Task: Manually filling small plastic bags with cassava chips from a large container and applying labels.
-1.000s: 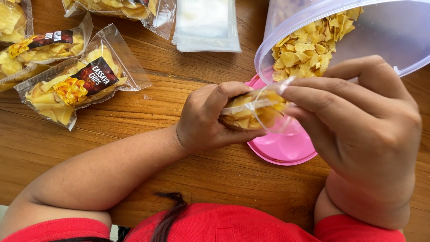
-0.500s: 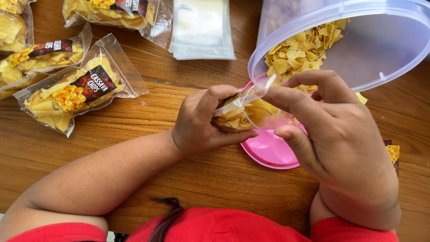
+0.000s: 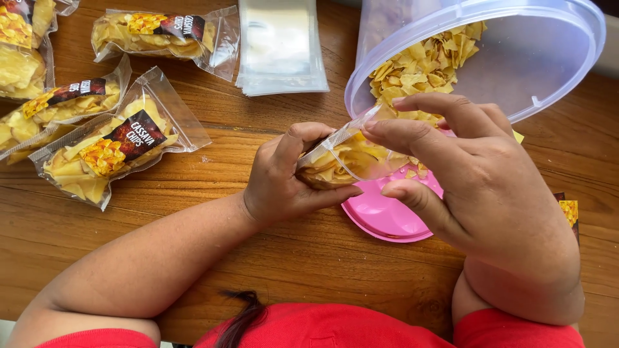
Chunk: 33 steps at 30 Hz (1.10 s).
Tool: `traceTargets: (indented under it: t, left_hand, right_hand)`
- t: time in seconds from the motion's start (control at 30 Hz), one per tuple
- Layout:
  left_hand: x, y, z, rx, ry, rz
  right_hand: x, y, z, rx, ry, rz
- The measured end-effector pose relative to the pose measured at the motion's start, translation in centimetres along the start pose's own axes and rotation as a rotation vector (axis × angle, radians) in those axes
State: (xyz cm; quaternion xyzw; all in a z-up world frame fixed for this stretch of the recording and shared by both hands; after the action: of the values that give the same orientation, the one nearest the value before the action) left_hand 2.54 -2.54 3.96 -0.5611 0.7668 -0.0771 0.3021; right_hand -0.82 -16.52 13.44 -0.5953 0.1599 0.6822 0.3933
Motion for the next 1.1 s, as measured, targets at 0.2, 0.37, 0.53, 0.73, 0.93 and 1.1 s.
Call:
traceTargets:
  t: [0.2,0.37,0.53,0.73,0.93,1.1]
  left_hand:
    - [0.0,0.2,0.3,-0.013,-0.021,-0.034]
    - [0.0,0.1,0.3,-0.054,-0.072,-0.053]
    - [0.0,0.5,1.2,-0.128,-0.054,-0.008]
    - [0.5,-0.4,1.5,-0.326,0.152,0.101]
    - [0.4,-0.9,2.2,-0.249,0.201,0.124]
    - [0.6,-1.1,2.5,-0.238,0.210,0.145]
  right_hand:
    - [0.9,-0.6,0.2,-0.017,0.011,-0.028]
    - [1.0,-1.0,0.0,-0.033,-0.009,-0.071]
    - [1.0,-1.5,0.3,-0.091,-0.104,-0.086]
    - [3.7,-2.2,-3.1,-0.067,-0.327,-0.211]
    - [2.6,-1.3,-7.7,-0.093,-0.179,-0.597]
    - [4.6,-0.9,-11.0,-0.004,-0.059,-0.584]
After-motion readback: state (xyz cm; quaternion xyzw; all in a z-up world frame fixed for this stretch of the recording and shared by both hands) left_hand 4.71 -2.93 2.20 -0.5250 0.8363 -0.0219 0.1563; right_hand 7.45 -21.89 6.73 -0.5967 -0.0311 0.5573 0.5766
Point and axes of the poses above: each hand's wrist, its own y-axis away from the middle knuckle, its own x-axis out of the palm, z = x × y, the point moved 5 cm from there along -y, towards the middle knuckle, and after that the axes turned 10 degrees about -x, right-handed, at the moved point
